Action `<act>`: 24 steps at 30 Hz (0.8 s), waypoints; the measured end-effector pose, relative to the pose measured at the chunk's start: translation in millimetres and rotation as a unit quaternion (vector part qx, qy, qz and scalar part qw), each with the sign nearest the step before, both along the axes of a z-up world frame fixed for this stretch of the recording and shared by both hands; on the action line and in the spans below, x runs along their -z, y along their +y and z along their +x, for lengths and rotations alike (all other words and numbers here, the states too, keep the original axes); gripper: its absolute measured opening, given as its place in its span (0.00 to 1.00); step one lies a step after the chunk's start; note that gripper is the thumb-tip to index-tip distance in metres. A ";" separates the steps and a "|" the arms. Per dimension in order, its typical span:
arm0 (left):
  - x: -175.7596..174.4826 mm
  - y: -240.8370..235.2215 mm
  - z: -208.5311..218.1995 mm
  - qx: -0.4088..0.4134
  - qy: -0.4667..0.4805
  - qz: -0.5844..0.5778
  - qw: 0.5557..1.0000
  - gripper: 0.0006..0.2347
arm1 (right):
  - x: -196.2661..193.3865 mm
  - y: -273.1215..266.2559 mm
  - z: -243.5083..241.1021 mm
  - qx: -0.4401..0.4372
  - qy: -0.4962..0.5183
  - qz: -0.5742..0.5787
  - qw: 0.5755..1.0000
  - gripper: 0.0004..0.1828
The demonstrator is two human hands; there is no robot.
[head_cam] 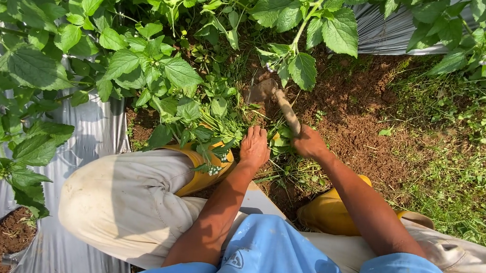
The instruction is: The person pulls weeds from the ground by hand and uses a hoe to remove unwanted plants from the soil between rows of crops.
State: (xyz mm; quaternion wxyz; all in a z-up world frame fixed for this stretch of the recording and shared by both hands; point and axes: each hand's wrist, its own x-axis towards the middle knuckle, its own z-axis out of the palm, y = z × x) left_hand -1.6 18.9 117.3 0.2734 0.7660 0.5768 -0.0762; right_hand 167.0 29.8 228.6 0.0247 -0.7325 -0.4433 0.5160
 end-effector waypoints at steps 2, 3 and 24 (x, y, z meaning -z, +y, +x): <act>-10.2 -2.1 -2.4 0.002 -0.009 -0.006 1.000 0.16 | 25.2 6.8 35.5 -0.044 -0.011 -0.017 0.999 0.24; -15.8 -1.3 -4.0 -0.001 -0.018 -0.011 1.000 0.16 | 37.6 13.3 52.7 -0.092 -0.024 -0.032 0.995 0.26; 33.7 8.4 9.8 0.004 -0.002 -0.002 1.000 0.22 | -21.5 0.6 58.2 0.005 -0.087 0.070 0.994 0.22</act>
